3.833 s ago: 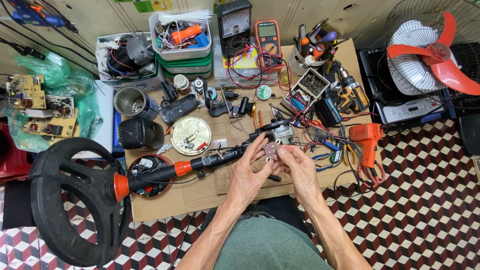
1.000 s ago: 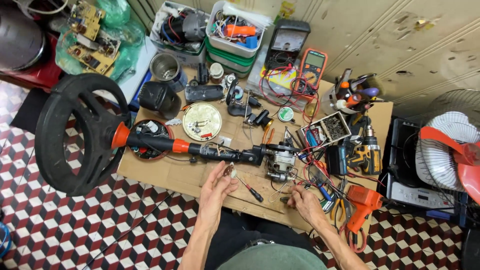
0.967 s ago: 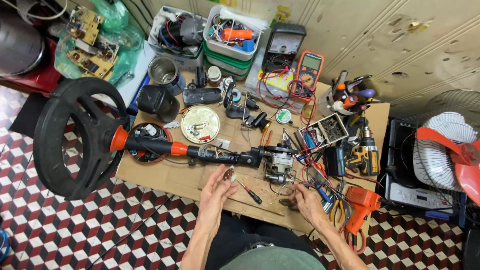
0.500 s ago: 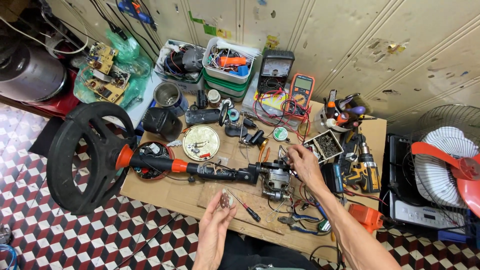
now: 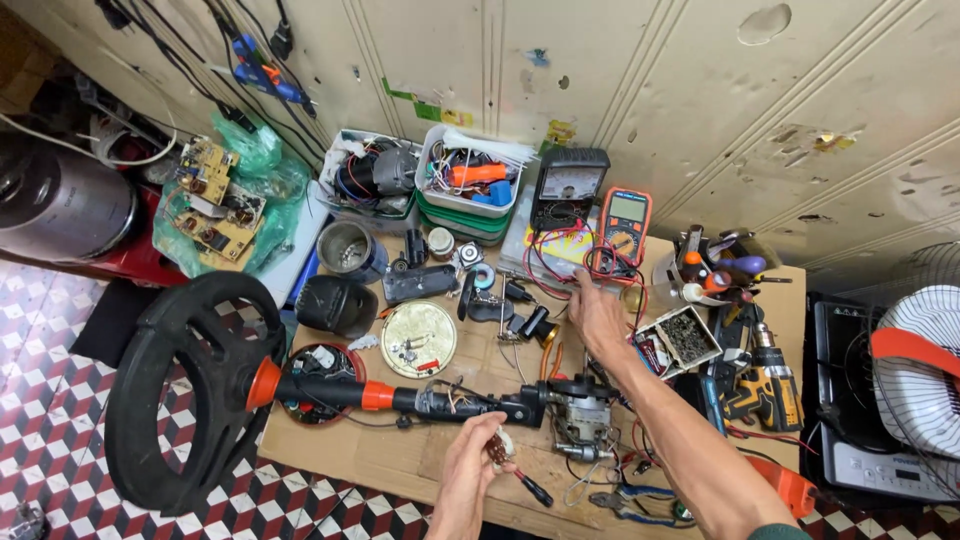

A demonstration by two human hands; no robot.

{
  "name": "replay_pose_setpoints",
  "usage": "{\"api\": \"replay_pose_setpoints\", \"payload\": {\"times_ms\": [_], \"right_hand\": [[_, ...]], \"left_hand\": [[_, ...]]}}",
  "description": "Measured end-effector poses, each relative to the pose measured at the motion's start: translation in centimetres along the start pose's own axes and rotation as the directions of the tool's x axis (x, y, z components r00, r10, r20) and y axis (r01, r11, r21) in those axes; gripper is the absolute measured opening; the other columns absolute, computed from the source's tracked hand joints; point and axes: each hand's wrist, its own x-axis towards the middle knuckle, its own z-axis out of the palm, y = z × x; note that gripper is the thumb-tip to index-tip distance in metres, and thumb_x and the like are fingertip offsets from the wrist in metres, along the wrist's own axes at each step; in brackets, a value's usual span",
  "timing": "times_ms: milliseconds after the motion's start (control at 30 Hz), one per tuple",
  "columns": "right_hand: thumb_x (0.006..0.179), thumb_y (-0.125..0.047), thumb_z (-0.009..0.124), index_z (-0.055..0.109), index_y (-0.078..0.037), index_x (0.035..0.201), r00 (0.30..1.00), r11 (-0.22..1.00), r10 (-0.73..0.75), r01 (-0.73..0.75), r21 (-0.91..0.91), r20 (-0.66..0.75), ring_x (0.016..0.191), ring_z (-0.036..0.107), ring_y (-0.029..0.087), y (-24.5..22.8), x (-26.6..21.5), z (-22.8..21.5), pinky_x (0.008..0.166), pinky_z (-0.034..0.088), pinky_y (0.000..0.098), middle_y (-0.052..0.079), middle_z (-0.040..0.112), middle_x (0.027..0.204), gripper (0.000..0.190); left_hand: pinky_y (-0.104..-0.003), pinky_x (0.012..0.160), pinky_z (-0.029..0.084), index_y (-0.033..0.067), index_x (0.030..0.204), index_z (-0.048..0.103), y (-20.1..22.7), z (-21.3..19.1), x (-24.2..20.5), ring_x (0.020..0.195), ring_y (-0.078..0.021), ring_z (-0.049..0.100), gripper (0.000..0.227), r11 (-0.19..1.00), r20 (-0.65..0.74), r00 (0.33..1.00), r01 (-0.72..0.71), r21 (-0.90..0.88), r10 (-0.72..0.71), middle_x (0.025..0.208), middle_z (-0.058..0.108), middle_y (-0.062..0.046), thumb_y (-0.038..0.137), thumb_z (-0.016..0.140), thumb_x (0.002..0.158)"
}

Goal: The person sits at a cluttered workbench and tests a small electronic component from a grass trimmer using a multimeter, touching its probes to the component's terminals and turning the part over between checks. They then pick up a hot air gun and direct it at the component.

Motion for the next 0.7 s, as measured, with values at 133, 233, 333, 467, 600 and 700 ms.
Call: {"api": "replay_pose_setpoints", "payload": {"times_ms": [133, 233, 333, 467, 600, 700], "right_hand": [[0.096, -0.016, 0.053, 0.055, 0.006, 0.130, 0.974, 0.935, 0.080, 0.000, -0.354, 0.214, 0.056, 0.065, 0.034, 6.2, 3.1, 4.9, 0.052, 0.049, 0.0516, 0.021, 0.066, 0.063, 0.040], [0.104, -0.003, 0.044, 0.060, 0.002, 0.125, 0.927, 0.867, 0.121, 0.075, -0.493, 0.354, 0.049, 0.063, 0.023, 4.6, 3.2, 2.6, 0.044, 0.049, 0.0413, 0.015, 0.064, 0.059, 0.027], [0.108, -0.019, 0.049, 0.065, -0.002, 0.113, 0.929, 0.942, 0.137, -0.015, -0.335, 0.345, 0.046, 0.056, 0.020, -0.5, 1.8, -4.3, 0.043, 0.043, 0.0360, 0.011, 0.064, 0.059, 0.023], [0.102, -0.019, 0.055, 0.067, -0.003, 0.116, 0.914, 0.789, 0.403, -0.371, 0.490, 0.044, 0.046, 0.054, 0.012, 0.5, -1.3, -7.7, 0.039, 0.042, 0.0292, 0.008, 0.066, 0.067, 0.024], [0.109, -0.023, 0.050, 0.061, -0.001, 0.122, 0.662, 0.341, 0.749, -0.383, 0.859, -0.002, 0.048, 0.052, 0.010, 4.2, -5.0, -7.7, 0.043, 0.037, 0.0243, 0.009, 0.067, 0.072, 0.028], [0.108, -0.024, 0.048, 0.062, -0.001, 0.126, 0.548, 0.235, 0.830, -0.507, 0.829, 0.099, 0.047, 0.053, 0.013, 5.6, -7.6, -6.7, 0.041, 0.038, 0.0265, 0.012, 0.068, 0.072, 0.033]], "left_hand": [[-0.032, 0.075, 0.054, 0.0079, 0.115, 0.069, 1.2, 0.5, 3.6, 0.085, -0.0140, 0.064, 0.040, 0.999, 0.077, 0.997, -0.022, 0.024, 0.020, 0.093, 0.065, -0.004, 0.036, 0.052, 0.092], [-0.031, 0.071, 0.051, 0.0046, 0.113, 0.073, 2.1, 1.5, 5.9, 0.082, -0.0145, 0.061, 0.048, 0.996, 0.066, 0.998, -0.013, 0.093, 0.007, 0.090, 0.062, -0.004, 0.039, 0.048, 0.092], [-0.031, 0.068, 0.049, 0.0029, 0.102, 0.077, 3.0, 3.5, 8.2, 0.077, -0.0167, 0.057, 0.055, 0.963, -0.041, 0.997, 0.080, 0.258, -0.072, 0.085, 0.059, -0.005, 0.050, 0.050, 0.093], [-0.033, 0.069, 0.049, 0.0065, 0.092, 0.071, 3.9, 7.3, 11.4, 0.080, -0.0165, 0.059, 0.045, 0.940, -0.003, 0.998, 0.066, 0.336, -0.069, 0.085, 0.062, -0.004, 0.050, 0.059, 0.090], [-0.037, 0.079, 0.051, 0.0079, 0.112, 0.067, 6.8, 12.4, 15.0, 0.093, -0.0206, 0.061, 0.043, 0.881, -0.009, 0.990, -0.119, 0.458, 0.138, 0.102, 0.062, -0.010, 0.044, 0.062, 0.089], [-0.044, 0.096, 0.048, 0.0064, 0.141, 0.051, 9.2, 15.1, 20.4, 0.113, -0.0250, 0.060, 0.060, 0.733, -0.008, 0.887, -0.376, 0.567, 0.461, 0.120, 0.063, -0.014, 0.038, 0.063, 0.091]]}}
